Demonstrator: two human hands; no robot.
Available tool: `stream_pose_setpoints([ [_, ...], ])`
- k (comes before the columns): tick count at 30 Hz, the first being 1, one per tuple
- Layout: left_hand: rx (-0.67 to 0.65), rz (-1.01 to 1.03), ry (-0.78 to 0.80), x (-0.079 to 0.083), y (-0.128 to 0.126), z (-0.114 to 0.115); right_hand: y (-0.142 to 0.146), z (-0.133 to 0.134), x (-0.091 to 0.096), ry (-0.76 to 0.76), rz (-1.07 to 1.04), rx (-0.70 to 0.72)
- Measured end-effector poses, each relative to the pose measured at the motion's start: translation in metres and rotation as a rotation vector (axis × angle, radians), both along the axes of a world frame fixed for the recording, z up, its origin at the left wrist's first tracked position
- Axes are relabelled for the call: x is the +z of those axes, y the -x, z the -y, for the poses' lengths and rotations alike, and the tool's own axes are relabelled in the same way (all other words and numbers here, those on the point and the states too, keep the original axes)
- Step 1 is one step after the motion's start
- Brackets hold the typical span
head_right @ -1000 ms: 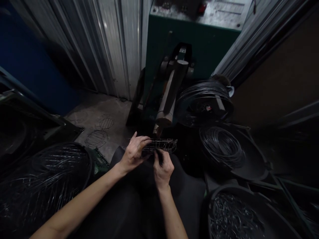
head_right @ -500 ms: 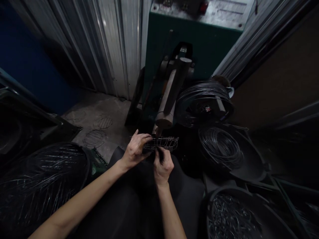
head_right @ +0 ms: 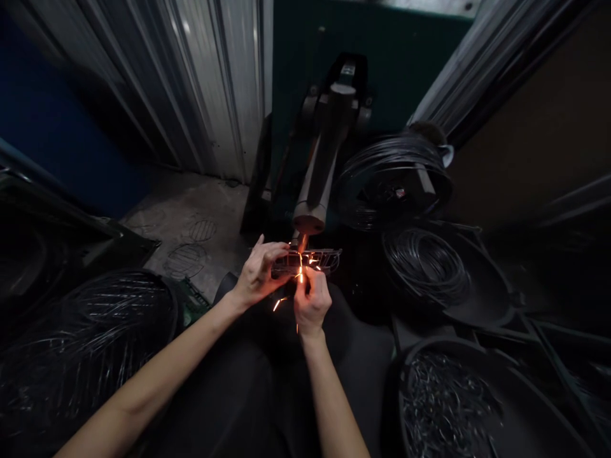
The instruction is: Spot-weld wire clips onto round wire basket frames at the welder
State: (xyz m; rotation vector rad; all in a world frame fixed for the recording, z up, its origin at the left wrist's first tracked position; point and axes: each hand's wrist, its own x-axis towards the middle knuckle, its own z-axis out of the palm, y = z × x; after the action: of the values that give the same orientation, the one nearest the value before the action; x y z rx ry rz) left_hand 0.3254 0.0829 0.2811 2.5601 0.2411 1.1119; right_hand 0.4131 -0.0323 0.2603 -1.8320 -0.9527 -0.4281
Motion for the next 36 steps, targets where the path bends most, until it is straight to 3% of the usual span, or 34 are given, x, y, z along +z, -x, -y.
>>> stream_pose_setpoints([
  [3, -0.026, 0.023, 0.025, -0.001, 0.000, -0.001, 0.000, 0.003, 0.001, -0.005, -0.001, 0.014],
  [6, -0.031, 0.019, 0.041, -0.001, 0.000, -0.001, 0.001, 0.014, 0.002, -0.026, -0.011, -0.058],
  [8, -0.025, 0.019, 0.032, -0.001, 0.000, -0.001, 0.000, 0.021, 0.003, 0.012, 0.023, -0.101],
  [12, -0.022, 0.069, 0.017, -0.002, -0.003, -0.001, -0.006, 0.027, 0.006, 0.133, 0.162, -0.043],
  [17, -0.050, 0.029, 0.049, -0.004, 0.002, -0.002, -0.013, 0.021, 0.006, 0.152, 0.218, -0.061],
  [20, -0.045, -0.006, 0.153, -0.019, 0.018, -0.014, -0.015, 0.022, 0.005, 0.143, 0.249, -0.070],
  [24, 0.024, 0.011, 0.316, -0.051, 0.035, -0.036, -0.015, 0.022, 0.000, 0.134, 0.264, -0.056],
  [26, 0.024, -0.004, 0.323, -0.063, 0.035, -0.044, -0.012, 0.017, -0.001, 0.121, 0.258, -0.079],
  [29, 0.026, 0.007, 0.307, -0.067, 0.030, -0.048, -0.009, 0.014, 0.004, 0.125, 0.232, -0.101],
  [32, 0.062, 0.031, 0.331, -0.062, 0.032, -0.044, -0.017, 0.046, 0.010, 0.169, 0.188, -0.076],
  [34, 0.087, 0.026, 0.340, -0.057, 0.041, -0.040, -0.029, 0.098, 0.004, 0.250, 0.136, -0.125],
  [36, 0.076, 0.005, 0.312, -0.052, 0.053, -0.033, -0.045, 0.169, -0.011, 0.384, 0.043, -0.353],
])
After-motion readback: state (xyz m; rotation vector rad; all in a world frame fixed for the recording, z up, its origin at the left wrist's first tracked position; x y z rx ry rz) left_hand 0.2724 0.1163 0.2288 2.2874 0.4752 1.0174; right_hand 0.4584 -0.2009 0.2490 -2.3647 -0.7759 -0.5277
